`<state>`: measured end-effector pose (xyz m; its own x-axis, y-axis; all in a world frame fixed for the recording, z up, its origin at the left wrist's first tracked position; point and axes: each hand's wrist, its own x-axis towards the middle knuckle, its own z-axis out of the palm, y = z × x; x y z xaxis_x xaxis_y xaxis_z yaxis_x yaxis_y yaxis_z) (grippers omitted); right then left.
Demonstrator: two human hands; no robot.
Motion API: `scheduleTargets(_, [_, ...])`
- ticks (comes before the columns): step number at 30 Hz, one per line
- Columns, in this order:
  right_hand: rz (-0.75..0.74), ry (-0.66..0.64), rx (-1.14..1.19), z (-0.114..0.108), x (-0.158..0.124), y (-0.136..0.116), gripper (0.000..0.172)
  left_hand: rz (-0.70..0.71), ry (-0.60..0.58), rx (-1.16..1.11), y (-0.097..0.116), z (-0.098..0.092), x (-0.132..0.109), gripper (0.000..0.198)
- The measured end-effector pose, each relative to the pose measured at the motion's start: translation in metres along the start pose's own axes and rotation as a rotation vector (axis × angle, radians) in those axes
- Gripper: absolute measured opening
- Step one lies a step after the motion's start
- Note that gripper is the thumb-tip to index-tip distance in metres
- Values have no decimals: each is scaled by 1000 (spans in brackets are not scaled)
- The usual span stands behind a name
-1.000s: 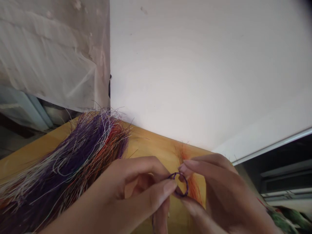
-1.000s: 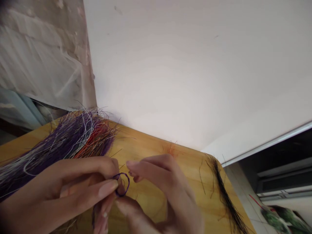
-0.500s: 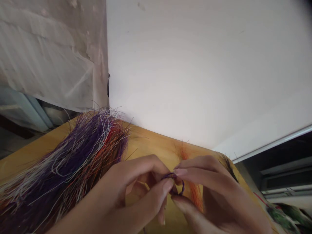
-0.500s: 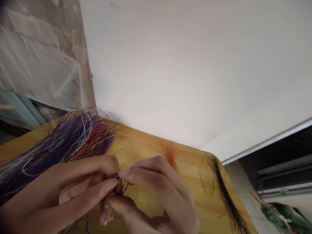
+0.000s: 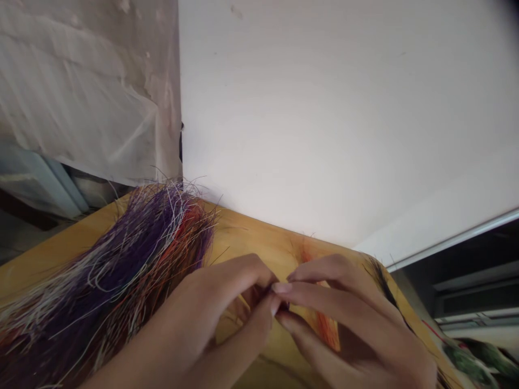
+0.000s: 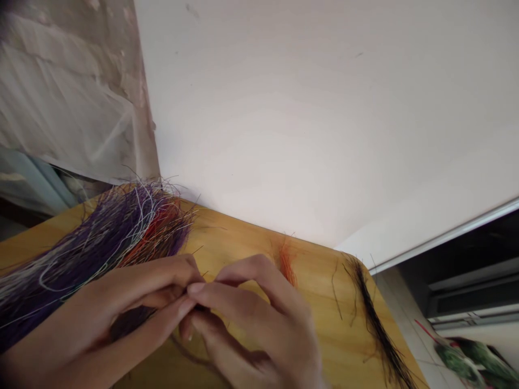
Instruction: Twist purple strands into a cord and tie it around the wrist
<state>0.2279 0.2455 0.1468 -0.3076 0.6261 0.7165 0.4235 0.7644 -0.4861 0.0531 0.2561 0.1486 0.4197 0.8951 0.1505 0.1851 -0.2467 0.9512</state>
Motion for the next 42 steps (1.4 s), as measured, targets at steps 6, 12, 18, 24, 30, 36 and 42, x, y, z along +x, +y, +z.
scheduleTargets(6, [137,43,90,4,1,3,33,105,7,105,-12,-5,1,20])
scheduleTargets(12, [321,68,208,8,1,4,31,-64,-92,-132,-10,-7,8,25])
scheduleTargets(18, [402,65,169,4,1,7,18,-34,161,-272,-18,-10,17,22])
scheduleTargets(24, [436,-104,265,9,-2,14,34,-108,335,-394,-22,-13,18,17])
scheduleTargets(30, [470,-76,238,12,0,20,39,-130,239,-641,-14,-11,18,13])
scheduleTargets(36, [510,34,301,15,-1,18,21,-184,188,-754,-25,-7,23,17])
scheduleTargets(42, [427,67,358,15,1,15,23,-213,175,-746,-35,-6,28,19])
